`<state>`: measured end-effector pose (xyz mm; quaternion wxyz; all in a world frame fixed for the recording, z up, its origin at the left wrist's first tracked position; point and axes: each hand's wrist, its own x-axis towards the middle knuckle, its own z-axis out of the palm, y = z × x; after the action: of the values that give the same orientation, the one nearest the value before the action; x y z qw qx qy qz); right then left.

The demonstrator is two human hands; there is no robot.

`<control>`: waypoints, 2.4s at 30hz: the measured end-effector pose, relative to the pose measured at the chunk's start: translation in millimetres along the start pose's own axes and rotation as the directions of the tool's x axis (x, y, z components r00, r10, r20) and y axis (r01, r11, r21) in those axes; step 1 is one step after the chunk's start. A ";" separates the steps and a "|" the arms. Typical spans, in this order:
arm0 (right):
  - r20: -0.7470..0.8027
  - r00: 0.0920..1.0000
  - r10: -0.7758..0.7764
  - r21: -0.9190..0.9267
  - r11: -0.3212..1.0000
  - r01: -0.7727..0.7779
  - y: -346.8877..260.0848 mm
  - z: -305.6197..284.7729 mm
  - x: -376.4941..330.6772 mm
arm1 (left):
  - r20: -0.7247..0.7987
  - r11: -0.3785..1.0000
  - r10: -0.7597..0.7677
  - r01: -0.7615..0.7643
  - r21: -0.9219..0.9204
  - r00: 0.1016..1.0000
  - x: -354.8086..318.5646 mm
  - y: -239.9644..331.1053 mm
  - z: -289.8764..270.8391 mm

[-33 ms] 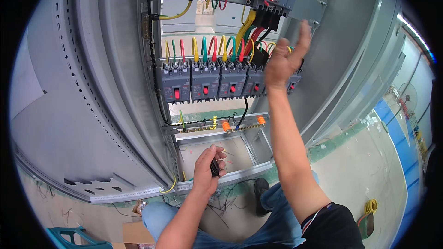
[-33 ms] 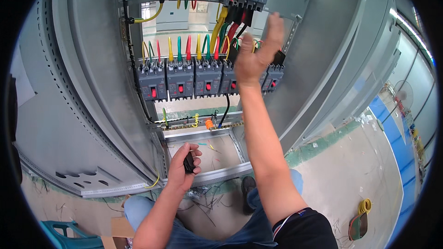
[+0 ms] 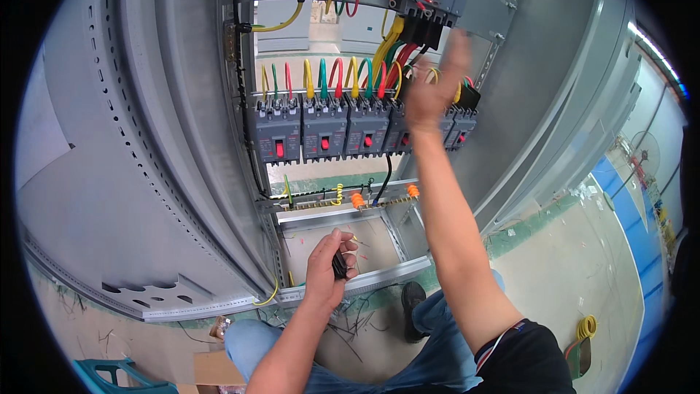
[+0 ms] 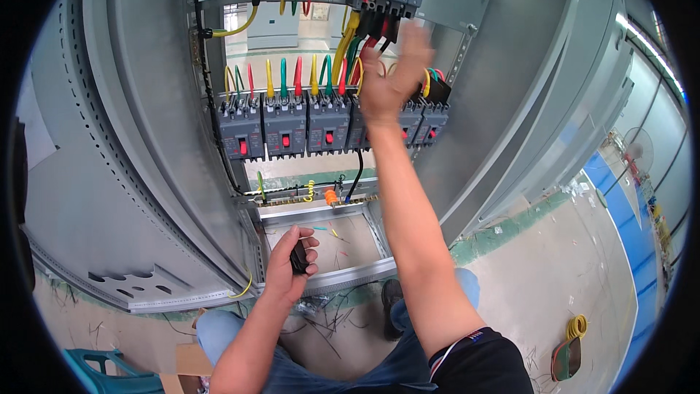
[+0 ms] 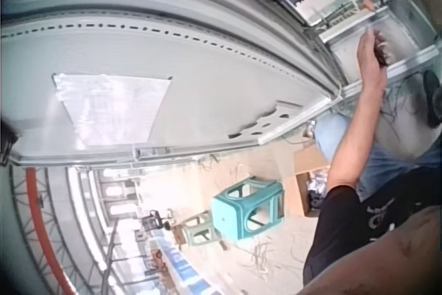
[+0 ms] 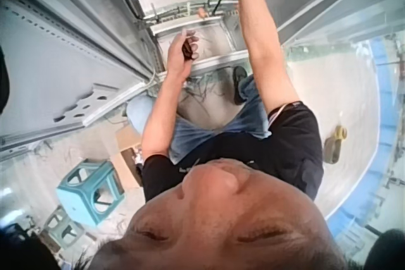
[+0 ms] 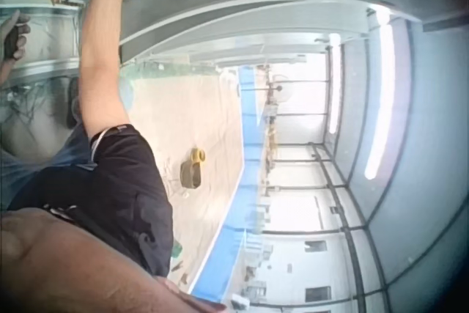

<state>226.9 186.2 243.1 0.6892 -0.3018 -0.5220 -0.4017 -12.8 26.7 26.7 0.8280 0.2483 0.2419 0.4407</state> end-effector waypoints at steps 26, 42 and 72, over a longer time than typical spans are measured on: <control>0.992 0.103 0.076 0.023 0.684 -0.729 -143.6 -166.9 -125.4 | 0.161 0.997 -0.067 0.074 -0.038 0.985 -4.8 0.5 3.6; 0.950 0.142 0.277 -0.032 0.541 -0.841 -148.3 -173.9 -135.8 | 0.126 0.991 -0.126 0.131 -0.033 0.984 -4.0 2.1 -0.9; 0.679 0.445 0.584 0.037 0.578 -0.815 -54.8 -69.5 -37.3 | -0.075 0.940 0.161 -0.129 0.316 0.984 -2.2 24.5 -8.9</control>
<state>207.5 109.9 188.1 0.6314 -0.4715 -0.5977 0.1478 -34.3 38.6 35.6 0.7309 0.3698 0.3303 0.4690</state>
